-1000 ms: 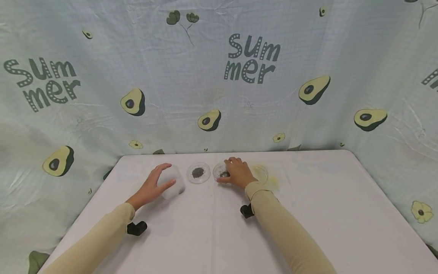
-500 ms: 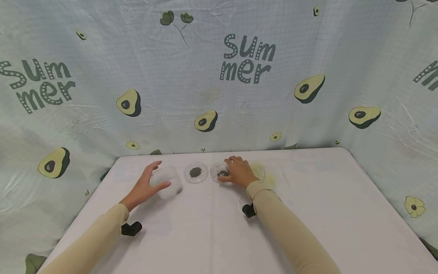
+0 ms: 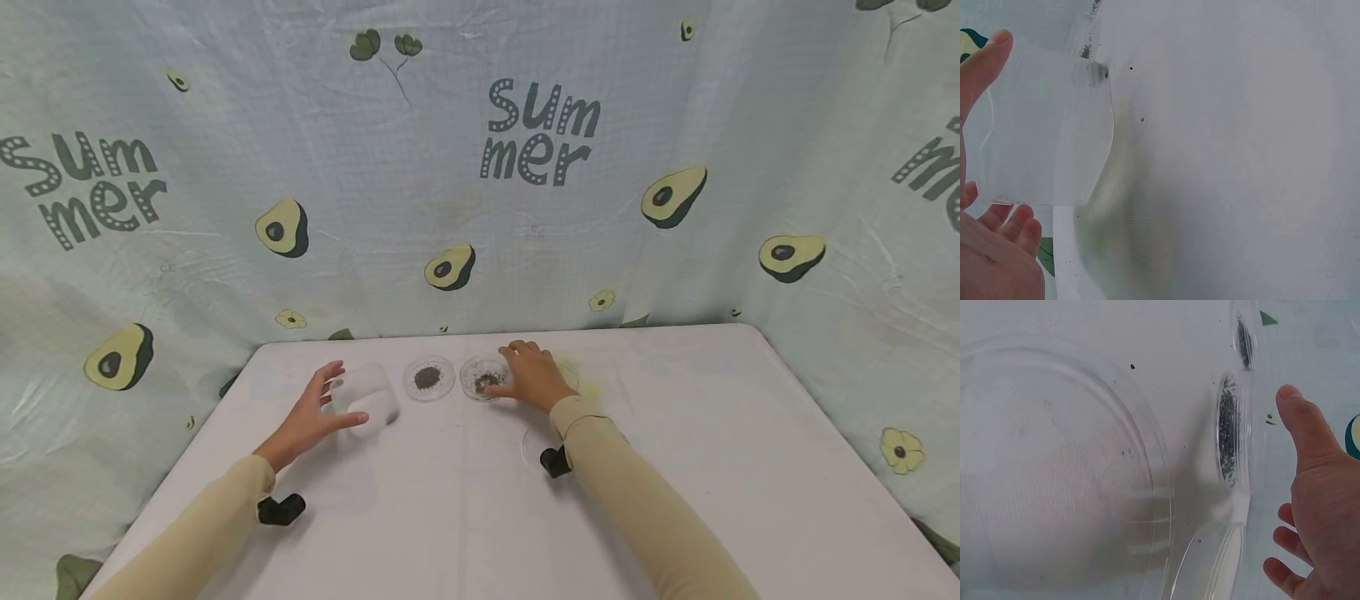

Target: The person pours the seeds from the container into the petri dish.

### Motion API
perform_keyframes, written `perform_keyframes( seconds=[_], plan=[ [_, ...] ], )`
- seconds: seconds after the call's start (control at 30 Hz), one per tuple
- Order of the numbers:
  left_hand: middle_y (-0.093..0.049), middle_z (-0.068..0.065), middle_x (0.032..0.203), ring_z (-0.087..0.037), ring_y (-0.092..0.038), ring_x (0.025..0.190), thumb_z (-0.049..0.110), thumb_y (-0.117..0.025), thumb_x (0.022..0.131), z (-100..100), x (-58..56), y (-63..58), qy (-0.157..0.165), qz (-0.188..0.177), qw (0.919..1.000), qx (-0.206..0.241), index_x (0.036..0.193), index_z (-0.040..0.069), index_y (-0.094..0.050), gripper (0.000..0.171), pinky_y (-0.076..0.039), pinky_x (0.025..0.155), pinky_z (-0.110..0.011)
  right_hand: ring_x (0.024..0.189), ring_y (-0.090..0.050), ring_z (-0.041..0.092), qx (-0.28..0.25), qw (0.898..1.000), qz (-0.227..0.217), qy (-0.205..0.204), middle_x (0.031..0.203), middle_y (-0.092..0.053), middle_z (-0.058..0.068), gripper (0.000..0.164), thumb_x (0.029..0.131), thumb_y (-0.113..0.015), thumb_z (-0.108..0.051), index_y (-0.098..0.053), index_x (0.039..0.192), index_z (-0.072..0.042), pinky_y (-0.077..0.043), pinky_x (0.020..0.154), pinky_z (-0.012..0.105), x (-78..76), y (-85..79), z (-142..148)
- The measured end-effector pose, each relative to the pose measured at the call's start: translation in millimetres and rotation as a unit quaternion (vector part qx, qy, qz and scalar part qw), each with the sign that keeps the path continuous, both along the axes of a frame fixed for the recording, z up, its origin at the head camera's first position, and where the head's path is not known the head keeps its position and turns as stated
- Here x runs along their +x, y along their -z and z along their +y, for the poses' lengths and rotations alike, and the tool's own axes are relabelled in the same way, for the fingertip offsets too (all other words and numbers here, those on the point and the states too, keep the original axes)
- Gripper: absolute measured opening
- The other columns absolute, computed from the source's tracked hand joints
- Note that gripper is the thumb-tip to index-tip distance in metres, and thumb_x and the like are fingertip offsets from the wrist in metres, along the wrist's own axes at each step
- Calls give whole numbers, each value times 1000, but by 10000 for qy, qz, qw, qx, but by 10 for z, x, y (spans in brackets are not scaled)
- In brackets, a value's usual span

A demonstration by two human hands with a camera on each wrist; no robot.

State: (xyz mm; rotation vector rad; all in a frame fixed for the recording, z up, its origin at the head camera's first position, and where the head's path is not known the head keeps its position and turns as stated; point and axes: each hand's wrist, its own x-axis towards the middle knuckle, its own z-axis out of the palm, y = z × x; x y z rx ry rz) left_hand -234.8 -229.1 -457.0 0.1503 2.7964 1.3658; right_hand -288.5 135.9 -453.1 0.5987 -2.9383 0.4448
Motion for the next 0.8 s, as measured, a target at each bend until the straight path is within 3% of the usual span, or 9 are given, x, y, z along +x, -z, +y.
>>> perform_keyframes(
  seconds=[0.43,0.8],
  plan=[
    [-21,-16,158,-43,-21,145,36,-81,77,3,30,5,-1,-554,9984,114,155,13,-5,112,-24,117,-57,128,-49,35,-37,9994,339,26,137,-53,17,80,78,-72,-57,-53,136,-5,-41,104,55,23,34,215],
    [-27,-15,155,-44,-22,144,37,-83,75,19,2,22,-74,-603,9981,128,152,11,-11,109,-25,116,-57,130,-47,36,-25,9996,241,134,139,-51,18,79,79,-72,-55,-52,137,-5,-39,107,55,66,-24,347]
  ],
)
